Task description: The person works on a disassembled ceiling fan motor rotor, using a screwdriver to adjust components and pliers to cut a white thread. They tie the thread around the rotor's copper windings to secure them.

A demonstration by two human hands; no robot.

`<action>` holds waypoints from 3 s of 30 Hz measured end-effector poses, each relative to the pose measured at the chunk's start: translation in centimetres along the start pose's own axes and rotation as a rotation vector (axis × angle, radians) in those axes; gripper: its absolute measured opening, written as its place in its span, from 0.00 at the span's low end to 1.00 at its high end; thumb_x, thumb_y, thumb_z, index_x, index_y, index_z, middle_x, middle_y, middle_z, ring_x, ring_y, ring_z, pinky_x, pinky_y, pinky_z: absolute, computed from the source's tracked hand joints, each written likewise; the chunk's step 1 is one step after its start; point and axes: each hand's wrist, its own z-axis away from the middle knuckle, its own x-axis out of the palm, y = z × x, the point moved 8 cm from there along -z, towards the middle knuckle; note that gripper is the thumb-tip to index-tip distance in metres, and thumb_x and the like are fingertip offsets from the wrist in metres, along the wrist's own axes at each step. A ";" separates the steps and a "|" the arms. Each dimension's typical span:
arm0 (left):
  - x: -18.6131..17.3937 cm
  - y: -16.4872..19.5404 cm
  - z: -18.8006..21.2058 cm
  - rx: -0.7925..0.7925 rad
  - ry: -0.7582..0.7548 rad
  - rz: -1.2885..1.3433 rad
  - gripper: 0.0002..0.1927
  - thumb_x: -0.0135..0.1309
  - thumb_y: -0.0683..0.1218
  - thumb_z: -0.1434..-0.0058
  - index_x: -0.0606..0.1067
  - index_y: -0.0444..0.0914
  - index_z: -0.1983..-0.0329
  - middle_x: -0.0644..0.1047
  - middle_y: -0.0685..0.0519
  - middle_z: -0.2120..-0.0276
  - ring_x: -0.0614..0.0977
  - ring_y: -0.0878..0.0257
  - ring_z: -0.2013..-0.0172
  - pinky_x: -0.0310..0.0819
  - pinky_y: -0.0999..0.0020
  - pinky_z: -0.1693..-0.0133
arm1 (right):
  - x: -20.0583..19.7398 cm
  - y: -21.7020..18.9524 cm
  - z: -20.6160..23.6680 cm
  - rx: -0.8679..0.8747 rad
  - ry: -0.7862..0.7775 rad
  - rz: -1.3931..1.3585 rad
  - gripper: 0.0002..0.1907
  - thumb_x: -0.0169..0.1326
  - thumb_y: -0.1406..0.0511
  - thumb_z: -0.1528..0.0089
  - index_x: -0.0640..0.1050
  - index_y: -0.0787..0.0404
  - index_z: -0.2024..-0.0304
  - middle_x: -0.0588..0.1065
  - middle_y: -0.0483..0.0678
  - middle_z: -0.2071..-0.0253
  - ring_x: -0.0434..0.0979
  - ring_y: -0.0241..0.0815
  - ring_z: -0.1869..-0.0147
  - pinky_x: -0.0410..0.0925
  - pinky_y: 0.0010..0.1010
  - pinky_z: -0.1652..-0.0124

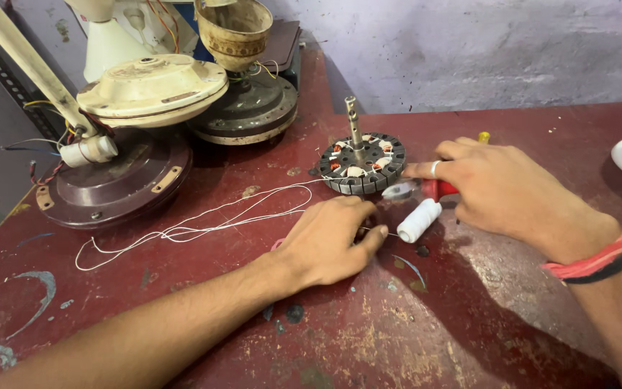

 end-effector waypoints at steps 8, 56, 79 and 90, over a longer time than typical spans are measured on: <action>-0.6 -0.5 0.2 -0.019 0.075 0.051 0.11 0.52 0.46 0.39 0.80 0.35 0.63 0.80 0.44 0.64 0.81 0.46 0.60 0.73 0.52 0.56 | 0.6 -1.2 0.3 -0.121 -0.006 0.106 0.25 0.61 0.71 0.55 0.81 0.48 0.54 0.74 0.43 0.52 0.75 0.45 0.46 0.73 0.38 0.54; -1.9 -6.0 0.8 -0.218 0.464 0.682 0.29 0.51 0.49 0.31 0.63 0.36 0.89 0.62 0.65 0.88 0.58 0.75 0.83 0.49 0.67 0.81 | 1.9 -0.6 -0.8 0.067 0.088 -0.044 0.07 0.52 0.64 0.48 0.77 0.60 0.71 0.79 0.53 0.72 0.79 0.59 0.65 0.73 0.50 0.62; -5.1 -7.9 0.9 -0.369 0.565 0.198 0.16 0.55 0.42 0.45 0.79 0.38 0.53 0.82 0.46 0.72 0.83 0.54 0.72 0.75 0.60 0.65 | 2.6 -4.9 1.0 -0.050 -0.421 -0.521 0.23 0.69 0.52 0.47 0.84 0.50 0.52 0.82 0.45 0.63 0.82 0.45 0.58 0.75 0.39 0.57; -4.4 -8.7 -0.6 -0.277 0.281 0.025 0.12 0.60 0.48 0.40 0.83 0.45 0.53 0.83 0.45 0.65 0.85 0.50 0.62 0.76 0.58 0.57 | 3.4 -0.4 -0.8 0.030 -0.139 -0.335 0.26 0.66 0.59 0.47 0.80 0.47 0.46 0.80 0.49 0.55 0.79 0.50 0.48 0.70 0.43 0.47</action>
